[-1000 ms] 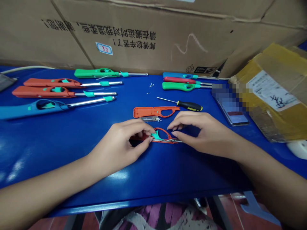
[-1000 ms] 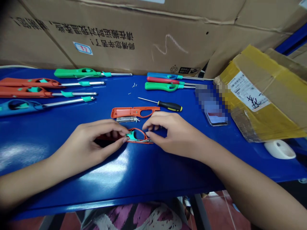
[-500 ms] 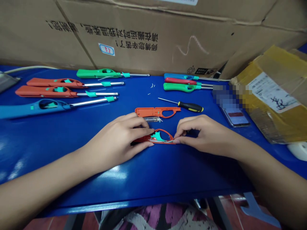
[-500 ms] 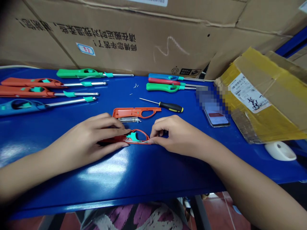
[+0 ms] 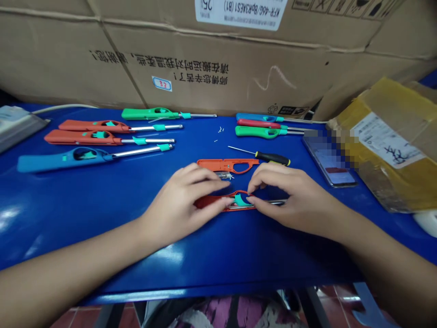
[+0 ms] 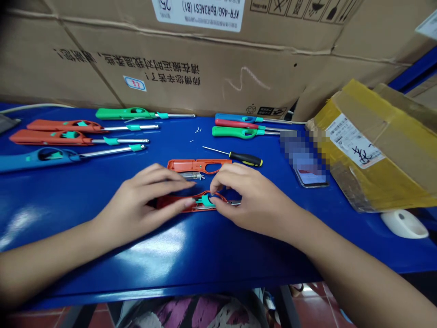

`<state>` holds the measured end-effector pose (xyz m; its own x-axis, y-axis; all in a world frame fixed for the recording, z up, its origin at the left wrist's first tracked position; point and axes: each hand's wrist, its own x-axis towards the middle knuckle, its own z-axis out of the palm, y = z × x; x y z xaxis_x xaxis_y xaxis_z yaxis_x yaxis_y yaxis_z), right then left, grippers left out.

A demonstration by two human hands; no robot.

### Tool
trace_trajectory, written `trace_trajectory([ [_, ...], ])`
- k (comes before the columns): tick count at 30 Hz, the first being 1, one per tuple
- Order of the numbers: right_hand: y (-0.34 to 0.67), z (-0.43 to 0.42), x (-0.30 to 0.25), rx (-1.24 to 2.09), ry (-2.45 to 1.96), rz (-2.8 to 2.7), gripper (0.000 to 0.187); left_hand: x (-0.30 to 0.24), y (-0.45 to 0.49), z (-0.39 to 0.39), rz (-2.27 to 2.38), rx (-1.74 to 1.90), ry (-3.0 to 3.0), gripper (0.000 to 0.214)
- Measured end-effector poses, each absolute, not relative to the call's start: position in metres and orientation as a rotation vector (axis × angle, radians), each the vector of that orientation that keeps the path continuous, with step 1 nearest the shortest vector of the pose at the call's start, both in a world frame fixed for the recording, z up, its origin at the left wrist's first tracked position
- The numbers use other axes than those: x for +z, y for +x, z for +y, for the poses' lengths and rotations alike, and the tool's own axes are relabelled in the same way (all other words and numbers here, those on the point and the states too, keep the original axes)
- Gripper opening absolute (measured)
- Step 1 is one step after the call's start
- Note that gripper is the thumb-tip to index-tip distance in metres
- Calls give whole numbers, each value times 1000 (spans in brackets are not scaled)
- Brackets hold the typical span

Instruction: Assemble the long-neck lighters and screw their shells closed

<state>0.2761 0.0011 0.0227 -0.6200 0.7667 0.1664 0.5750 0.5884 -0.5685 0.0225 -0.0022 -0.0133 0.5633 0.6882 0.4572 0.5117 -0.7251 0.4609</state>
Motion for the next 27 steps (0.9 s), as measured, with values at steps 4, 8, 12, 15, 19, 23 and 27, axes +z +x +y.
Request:
trace_trajectory([
  [4,268,-5,15,670,-982,-2484,5,-9,11,16,1146,869,2650,23],
  [8,266,-9,5,659,-975,-2605,9,-11,4,25,1170,746,2620,16],
  [12,264,-9,0,663,-980,-2632,7,-8,2,24,1186,665,2551,12],
  [15,262,-10,-2,712,-989,-2582,5,-5,2,23,1202,598,2511,17],
  [19,260,-11,-3,799,-1014,-2483,4,-6,3,21,1187,583,2526,18],
  [23,258,-12,-4,823,-1031,-2429,5,-7,4,19,1205,564,2538,15],
  [27,257,-11,-4,797,-997,-2423,8,-1,5,12,1197,591,2542,17],
])
